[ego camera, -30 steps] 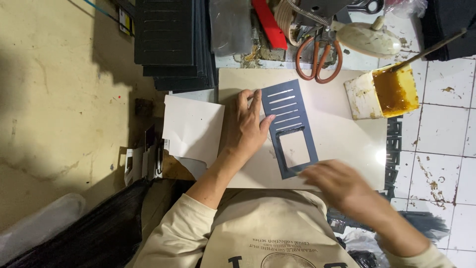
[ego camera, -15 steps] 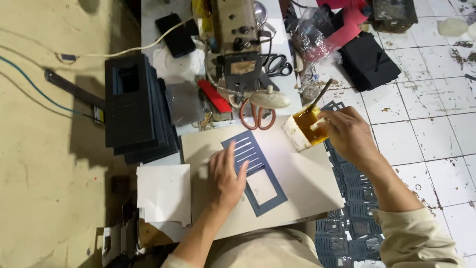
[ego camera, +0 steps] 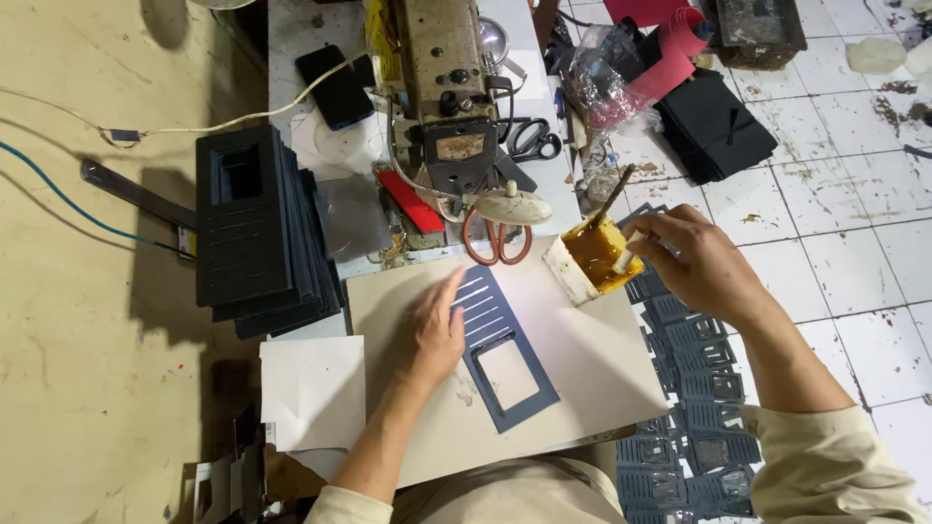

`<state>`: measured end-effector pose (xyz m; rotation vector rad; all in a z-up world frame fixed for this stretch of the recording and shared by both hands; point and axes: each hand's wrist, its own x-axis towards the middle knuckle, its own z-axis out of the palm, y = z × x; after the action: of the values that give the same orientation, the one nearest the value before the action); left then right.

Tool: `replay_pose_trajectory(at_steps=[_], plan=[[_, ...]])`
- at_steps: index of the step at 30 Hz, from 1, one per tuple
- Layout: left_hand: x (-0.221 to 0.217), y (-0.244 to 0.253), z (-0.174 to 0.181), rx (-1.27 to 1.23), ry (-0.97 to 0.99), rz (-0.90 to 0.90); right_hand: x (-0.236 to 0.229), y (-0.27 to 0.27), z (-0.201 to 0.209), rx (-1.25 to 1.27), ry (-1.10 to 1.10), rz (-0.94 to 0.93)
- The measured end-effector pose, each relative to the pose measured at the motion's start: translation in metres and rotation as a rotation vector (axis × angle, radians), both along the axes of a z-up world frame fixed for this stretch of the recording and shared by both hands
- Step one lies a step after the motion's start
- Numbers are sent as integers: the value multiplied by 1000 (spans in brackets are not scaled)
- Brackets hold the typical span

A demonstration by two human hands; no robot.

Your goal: The person picks up a dark leather frame piece with slotted cutouts, applies glue from a yellow glue pot using a small applicator stick along the frame edges, then lays a translucent mesh panel into the glued window and presses it down to bond. They repeat this gluing and panel-setting cycle on successive leather pieces at the workbench.

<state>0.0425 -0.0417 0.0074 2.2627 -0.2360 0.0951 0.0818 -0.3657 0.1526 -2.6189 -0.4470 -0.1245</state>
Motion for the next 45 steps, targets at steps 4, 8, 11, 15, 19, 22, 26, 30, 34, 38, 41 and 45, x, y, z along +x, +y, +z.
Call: replay_pose_trajectory(at_steps=[4,8,11,15,19,22,26,30,34,38,41,45], plan=[[-5,-3,-7,159,-132,157,3,-16,-8,-35,16,24],[-3,-2,-21,126,-161,173,4,-25,-10,-76,70,125],[0,3,-25,74,-165,122,-7,-21,29,-59,138,232],[3,12,-26,80,-107,91,-30,-33,82,-27,35,234],[-2,15,-22,116,-52,124,-39,-77,41,19,-27,72],[-12,21,-18,-14,-1,101,-46,-48,40,338,39,68],[-10,32,28,-172,317,-20,-52,-20,34,483,-2,228],[-6,26,63,250,341,-59,-55,-22,21,423,-86,12],[-25,5,41,473,315,-138,-28,-20,3,343,-28,-92],[-38,5,43,346,290,-133,-33,-13,11,143,29,-179],[-30,16,34,166,258,-172,-36,-29,-3,335,2,-84],[19,26,43,50,144,-257,-43,-21,9,880,100,78]])
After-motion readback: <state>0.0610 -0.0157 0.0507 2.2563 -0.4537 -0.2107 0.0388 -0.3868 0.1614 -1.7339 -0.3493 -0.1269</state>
